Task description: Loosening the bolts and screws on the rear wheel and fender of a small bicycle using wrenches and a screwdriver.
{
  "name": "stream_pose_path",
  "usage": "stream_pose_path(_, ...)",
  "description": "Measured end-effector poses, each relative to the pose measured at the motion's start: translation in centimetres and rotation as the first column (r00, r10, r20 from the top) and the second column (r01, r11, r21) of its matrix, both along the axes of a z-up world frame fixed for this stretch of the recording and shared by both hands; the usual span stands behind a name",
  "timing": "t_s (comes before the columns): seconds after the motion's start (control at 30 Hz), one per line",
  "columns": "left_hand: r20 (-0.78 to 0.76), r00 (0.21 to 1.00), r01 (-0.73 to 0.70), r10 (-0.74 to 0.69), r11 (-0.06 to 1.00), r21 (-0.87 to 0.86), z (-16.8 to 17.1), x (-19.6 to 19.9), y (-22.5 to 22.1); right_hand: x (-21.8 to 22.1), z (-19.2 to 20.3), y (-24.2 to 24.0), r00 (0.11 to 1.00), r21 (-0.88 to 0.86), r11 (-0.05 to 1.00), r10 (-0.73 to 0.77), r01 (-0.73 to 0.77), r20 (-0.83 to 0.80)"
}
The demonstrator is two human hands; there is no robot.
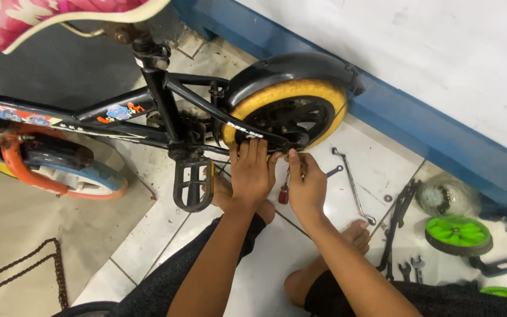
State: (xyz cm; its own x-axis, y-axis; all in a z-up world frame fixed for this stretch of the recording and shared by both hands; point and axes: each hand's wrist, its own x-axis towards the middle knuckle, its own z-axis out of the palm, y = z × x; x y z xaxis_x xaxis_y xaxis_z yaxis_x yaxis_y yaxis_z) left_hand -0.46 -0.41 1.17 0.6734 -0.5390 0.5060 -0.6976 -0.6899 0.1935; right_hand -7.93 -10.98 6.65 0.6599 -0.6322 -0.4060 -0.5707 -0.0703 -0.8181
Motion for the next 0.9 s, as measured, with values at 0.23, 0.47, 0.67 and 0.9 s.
stream_pose_path(0.23,-0.001,1.0,-0.003,0.002,1.0,-0.024,-0.4,0.1,0.5,0.0,-0.9,-1.0,0.952,-0.332,0.899,0.226,-0.286,-0.209)
stream_pose_path(0.47,0.034,0.999,0.014,-0.013,0.999,-0.034,-1.2,0.3,0.4,0.2,-0.2,-0.2,0.951,0.819,0.571,-0.278,0.047,0.139)
stream_pose_path(0.67,0.052,0.999,0.015,-0.014,1.0,-0.026,-0.7,0.4,0.4,0.1,0.4,-0.5,0.994,0.454,0.89,-0.012,-0.037,0.104)
stream_pose_path(0.9,0.053,0.999,0.01,-0.009,1.0,-0.019,-1.1,0.4,0.4,0.1,-0.8,-0.6,0.965,-0.191,0.947,0.247,-0.26,-0.091)
